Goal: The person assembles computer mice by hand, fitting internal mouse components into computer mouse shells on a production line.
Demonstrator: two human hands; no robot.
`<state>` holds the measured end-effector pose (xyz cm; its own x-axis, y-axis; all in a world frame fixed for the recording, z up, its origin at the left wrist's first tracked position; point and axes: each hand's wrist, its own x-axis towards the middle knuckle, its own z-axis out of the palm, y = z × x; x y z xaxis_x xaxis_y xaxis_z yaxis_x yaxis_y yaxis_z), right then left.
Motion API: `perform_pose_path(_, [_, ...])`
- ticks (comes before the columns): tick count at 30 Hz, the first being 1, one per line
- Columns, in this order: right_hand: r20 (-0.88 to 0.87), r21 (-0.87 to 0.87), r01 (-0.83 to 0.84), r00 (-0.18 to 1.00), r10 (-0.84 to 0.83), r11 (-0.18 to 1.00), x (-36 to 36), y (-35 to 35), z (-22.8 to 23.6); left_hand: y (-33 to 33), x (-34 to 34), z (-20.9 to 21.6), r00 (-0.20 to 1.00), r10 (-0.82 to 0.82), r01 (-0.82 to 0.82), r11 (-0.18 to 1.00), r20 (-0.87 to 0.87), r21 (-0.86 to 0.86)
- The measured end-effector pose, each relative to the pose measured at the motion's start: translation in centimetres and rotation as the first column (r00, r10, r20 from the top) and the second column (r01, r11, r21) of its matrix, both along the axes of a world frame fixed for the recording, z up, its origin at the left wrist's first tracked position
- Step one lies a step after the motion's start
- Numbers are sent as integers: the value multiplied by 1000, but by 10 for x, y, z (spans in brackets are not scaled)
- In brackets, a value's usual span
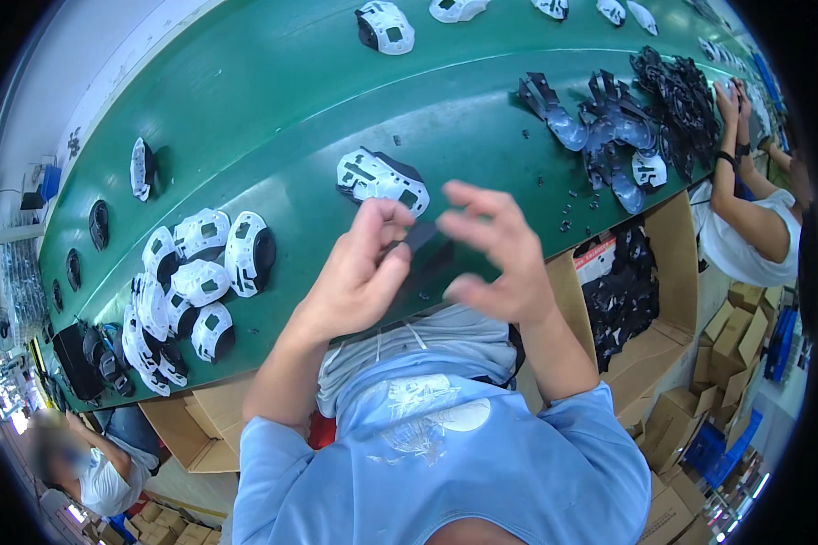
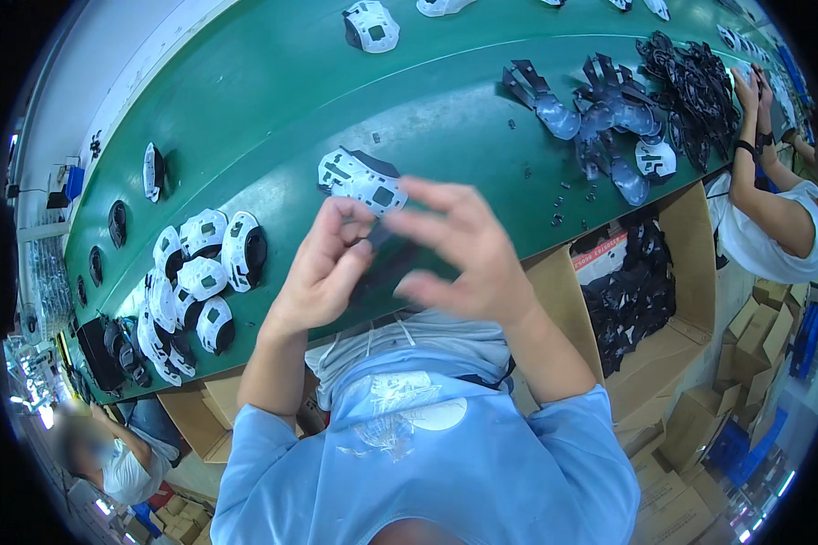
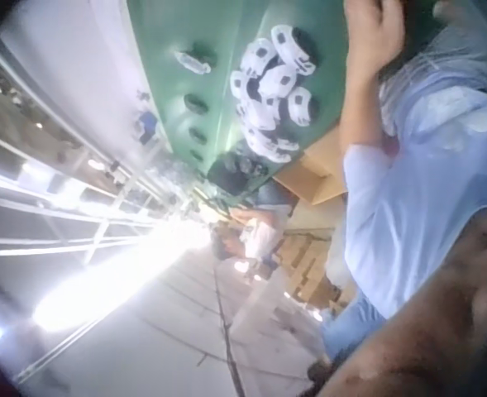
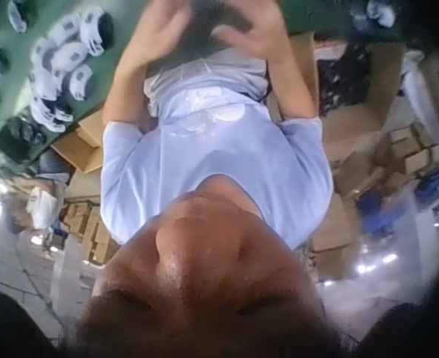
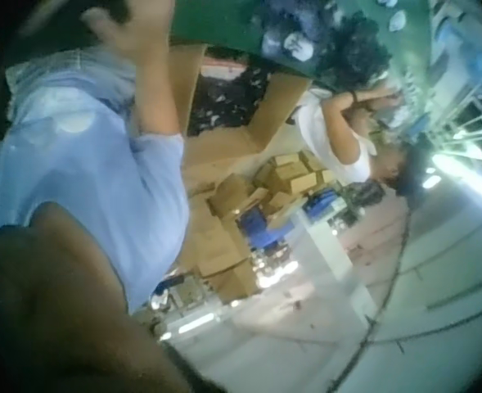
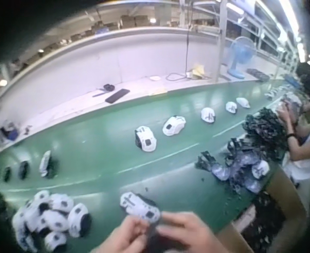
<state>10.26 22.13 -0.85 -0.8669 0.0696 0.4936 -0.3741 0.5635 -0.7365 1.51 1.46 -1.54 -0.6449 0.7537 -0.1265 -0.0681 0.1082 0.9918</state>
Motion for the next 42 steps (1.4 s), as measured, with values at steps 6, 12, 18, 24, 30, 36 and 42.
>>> perform_pose_path(6, [18, 189, -225, 974, 225, 956, 0, 0, -9, 8, -28, 22, 791, -295, 205, 953, 537, 222])
perform_pose_path(12, [111, -400, 140, 988, -104, 906, 11, 42, -52, 8, -76, 30, 774, -122, 49, 990, -621, -133])
perform_pose_path(18, [114, -160, 362, 931, -347, 919, 11, 50, -54, 15, -77, -1, 420, -512, -77, 802, -749, -592])
perform_pose_path(24, [107, 523, 171, 959, -263, 835, 7, 52, -38, -9, -72, 5, 519, -334, -310, 785, -787, -537])
perform_pose_path(30, [94, 133, 213, 970, -226, 968, -11, 44, -28, -32, -54, -36, 824, 347, -378, 925, -447, 21])
perform_pose_path(36, [-62, -290, 114, 989, -137, 950, -31, -46, -25, -11, -9, -27, 913, 407, -376, 819, 23, 434])
perform_pose_path(42, [-138, -450, 52, 982, -127, 892, -39, -91, -41, -8, 2, -32, 873, 466, -359, 815, -147, 455])
